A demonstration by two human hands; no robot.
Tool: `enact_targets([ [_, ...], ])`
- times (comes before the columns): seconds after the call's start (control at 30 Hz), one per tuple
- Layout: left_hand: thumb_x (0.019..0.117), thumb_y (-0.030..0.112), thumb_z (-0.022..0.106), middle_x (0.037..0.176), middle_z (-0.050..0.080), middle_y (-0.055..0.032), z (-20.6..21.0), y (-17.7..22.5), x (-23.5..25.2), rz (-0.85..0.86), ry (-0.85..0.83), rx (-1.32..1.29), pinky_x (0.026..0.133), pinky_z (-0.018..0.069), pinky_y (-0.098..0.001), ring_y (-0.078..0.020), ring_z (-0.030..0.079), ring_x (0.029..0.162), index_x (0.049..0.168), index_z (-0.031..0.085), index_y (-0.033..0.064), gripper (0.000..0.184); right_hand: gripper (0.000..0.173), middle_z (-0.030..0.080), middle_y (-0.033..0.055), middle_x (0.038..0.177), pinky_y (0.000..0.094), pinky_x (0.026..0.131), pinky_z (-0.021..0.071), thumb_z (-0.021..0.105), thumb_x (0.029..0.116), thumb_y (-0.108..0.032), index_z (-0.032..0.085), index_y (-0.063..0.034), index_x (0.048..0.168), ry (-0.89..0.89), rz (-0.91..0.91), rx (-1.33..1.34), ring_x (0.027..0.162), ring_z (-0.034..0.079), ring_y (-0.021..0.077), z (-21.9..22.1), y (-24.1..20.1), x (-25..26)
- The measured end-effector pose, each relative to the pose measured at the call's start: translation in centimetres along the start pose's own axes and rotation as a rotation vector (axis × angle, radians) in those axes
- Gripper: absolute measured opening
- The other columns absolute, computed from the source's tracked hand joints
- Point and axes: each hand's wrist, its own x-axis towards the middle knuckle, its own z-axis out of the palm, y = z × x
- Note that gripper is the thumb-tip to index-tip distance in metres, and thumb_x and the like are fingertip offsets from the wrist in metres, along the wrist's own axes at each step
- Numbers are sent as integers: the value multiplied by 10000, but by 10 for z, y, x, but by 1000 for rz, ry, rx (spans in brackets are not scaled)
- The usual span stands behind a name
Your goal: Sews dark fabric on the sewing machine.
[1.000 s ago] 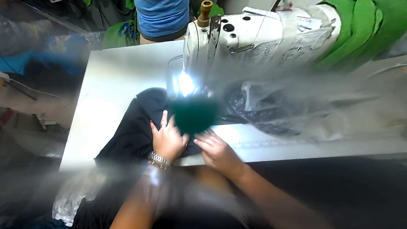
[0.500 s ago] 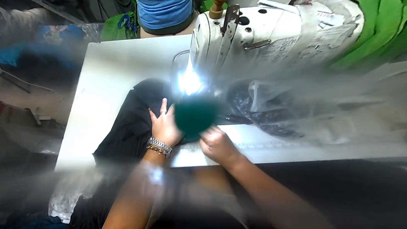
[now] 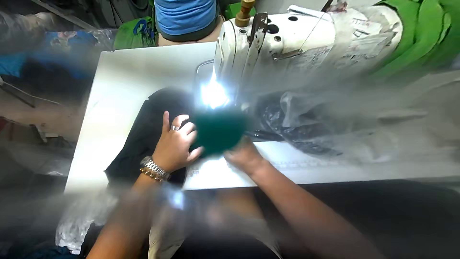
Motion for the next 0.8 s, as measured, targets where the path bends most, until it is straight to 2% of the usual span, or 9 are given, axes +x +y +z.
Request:
enact_targets([
  [0.1,998,318,596,960,713,-92,-21,5,-13,164,34,31,1178,209,-712,-390,573,1274,854,731,87,304,259,735,229,1161,528,1066,496,593,881,-35,751,82,1049,8,11,11,1163,691,388,1,1,0],
  [0.23,1013,297,554,961,738,-50,-40,40,-19,258,-39,-176,1243,242,-570,-297,600,1267,843,743,100,322,259,732,221,1180,526,1049,505,608,864,-19,755,52,1065,-18,-7,23,1176,682,394,-5,-3,1],
  [0.3,1007,284,558,937,731,-23,-41,59,-17,311,-112,-277,1200,351,-529,-212,670,1148,834,719,119,287,231,736,240,1111,597,1044,487,628,828,18,753,46,1020,-3,-106,30,1140,687,430,-9,-8,-4],
  [0.37,983,254,573,901,708,-23,-33,64,-10,303,-92,-390,1163,399,-511,-175,687,1025,792,687,115,262,171,747,211,1049,554,1076,477,623,843,23,741,38,966,17,-183,3,1100,710,379,-15,-16,-14],
  [0.4,990,260,566,935,702,-34,-25,63,-7,251,-50,-447,1162,391,-515,-175,671,1033,838,700,100,259,172,752,197,1056,510,1093,470,599,869,-5,738,37,961,34,-198,-11,1101,713,347,-16,-19,-21],
  [0.47,1045,353,472,1294,681,-19,-6,55,-4,60,-41,-407,1240,256,-563,-194,544,1349,1167,724,128,360,196,746,183,1088,478,1098,473,549,884,-18,727,32,950,34,-183,-23,1136,696,329,-19,-25,-38],
  [0.53,1063,419,348,1532,542,76,14,47,-2,-135,-119,-199,1242,91,-661,-206,377,1511,1438,612,269,482,267,730,187,1182,508,1108,469,544,888,-19,748,28,1054,-39,-155,-9,1208,667,345,-24,-24,-52],
  [0.57,1068,430,317,1577,490,90,20,46,-3,-217,-166,-118,1224,51,-700,-215,331,1537,1494,557,307,504,299,722,184,1215,520,1112,464,545,885,-20,750,22,1099,-67,-144,0,1225,659,347,-25,-21,-58],
  [0.8,1063,445,312,1596,465,87,27,53,-9,-308,-189,13,1211,101,-708,-229,296,1553,1508,538,315,517,307,719,174,1238,546,1114,453,531,886,-49,755,13,1088,-95,-119,15,1228,661,340,-21,-13,-64],
])
